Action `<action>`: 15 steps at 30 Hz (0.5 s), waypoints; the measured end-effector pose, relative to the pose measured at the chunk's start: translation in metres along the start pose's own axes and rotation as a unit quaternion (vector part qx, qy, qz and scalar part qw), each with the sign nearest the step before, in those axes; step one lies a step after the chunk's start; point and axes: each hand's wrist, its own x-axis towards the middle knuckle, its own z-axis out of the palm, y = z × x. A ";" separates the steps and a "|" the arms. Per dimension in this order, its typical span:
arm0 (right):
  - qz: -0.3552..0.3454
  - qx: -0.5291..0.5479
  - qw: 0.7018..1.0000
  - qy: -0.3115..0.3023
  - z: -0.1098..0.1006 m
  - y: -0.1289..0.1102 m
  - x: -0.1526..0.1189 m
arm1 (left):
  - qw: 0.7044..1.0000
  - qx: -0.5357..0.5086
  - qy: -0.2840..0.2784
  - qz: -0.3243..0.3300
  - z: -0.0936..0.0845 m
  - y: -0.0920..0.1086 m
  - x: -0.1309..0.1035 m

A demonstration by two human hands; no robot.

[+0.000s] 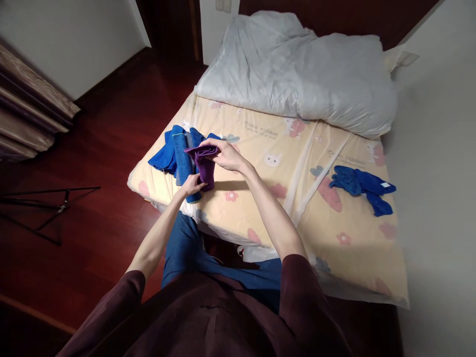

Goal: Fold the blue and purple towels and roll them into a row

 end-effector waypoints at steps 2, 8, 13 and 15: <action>0.001 -0.018 0.999 0.031 -0.002 0.006 0.004 | 0.999 0.003 0.044 -0.002 -0.002 0.006 -0.004; 0.078 -0.079 0.951 0.287 -0.004 0.045 -0.049 | 0.932 0.006 0.348 -0.103 0.034 0.058 -0.104; 0.251 -0.021 0.861 0.442 0.046 0.080 -0.205 | 0.991 -0.089 0.017 -0.097 0.121 0.089 -0.219; 0.329 0.001 0.832 0.447 0.072 0.083 -0.277 | 0.982 -0.085 -0.167 -0.005 0.149 0.093 -0.239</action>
